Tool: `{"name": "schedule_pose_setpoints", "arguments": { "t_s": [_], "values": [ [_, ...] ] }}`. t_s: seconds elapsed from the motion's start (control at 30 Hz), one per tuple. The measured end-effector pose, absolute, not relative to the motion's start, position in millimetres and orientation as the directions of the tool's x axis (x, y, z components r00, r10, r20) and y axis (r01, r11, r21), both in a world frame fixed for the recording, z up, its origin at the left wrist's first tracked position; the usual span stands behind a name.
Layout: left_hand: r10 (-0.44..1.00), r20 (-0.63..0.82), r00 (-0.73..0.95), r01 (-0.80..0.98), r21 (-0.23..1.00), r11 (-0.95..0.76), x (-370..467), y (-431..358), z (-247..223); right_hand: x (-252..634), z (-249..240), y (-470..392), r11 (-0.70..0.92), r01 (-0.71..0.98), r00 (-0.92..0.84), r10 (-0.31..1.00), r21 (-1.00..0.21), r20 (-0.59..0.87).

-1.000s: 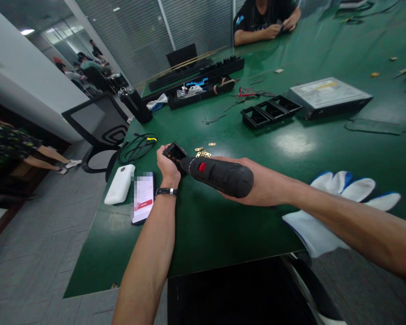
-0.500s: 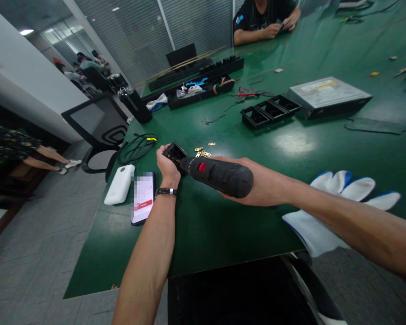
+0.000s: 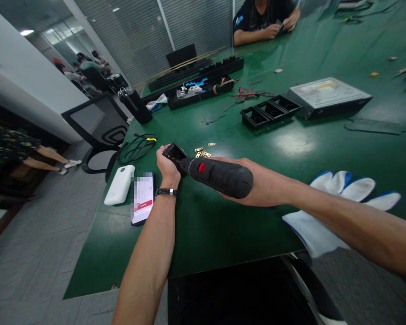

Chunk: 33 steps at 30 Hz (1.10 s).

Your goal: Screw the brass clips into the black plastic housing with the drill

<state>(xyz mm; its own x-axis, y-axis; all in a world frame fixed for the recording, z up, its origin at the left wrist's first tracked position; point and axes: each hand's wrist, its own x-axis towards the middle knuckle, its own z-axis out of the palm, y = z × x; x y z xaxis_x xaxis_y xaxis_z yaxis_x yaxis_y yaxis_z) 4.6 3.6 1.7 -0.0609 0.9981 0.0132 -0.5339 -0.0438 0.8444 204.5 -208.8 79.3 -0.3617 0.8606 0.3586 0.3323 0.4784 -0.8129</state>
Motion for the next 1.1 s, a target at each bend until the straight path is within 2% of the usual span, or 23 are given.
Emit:
{"name": "schedule_pose_setpoints", "arguments": {
  "t_s": [0.27,1.1],
  "values": [
    [0.995,-0.047,-0.092,-0.574,0.819,-0.015,9.9,-5.4,11.1,204.2,82.6,-209.9,0.475,0.318,-0.356,0.862,-0.821,0.361],
    [0.993,-0.039,-0.108,-0.556,0.831,-0.028,7.3,-0.7,6.0,204.5,82.3,-209.8,0.469,0.328,-0.362,0.864,-0.820,0.350]
  ]
}}
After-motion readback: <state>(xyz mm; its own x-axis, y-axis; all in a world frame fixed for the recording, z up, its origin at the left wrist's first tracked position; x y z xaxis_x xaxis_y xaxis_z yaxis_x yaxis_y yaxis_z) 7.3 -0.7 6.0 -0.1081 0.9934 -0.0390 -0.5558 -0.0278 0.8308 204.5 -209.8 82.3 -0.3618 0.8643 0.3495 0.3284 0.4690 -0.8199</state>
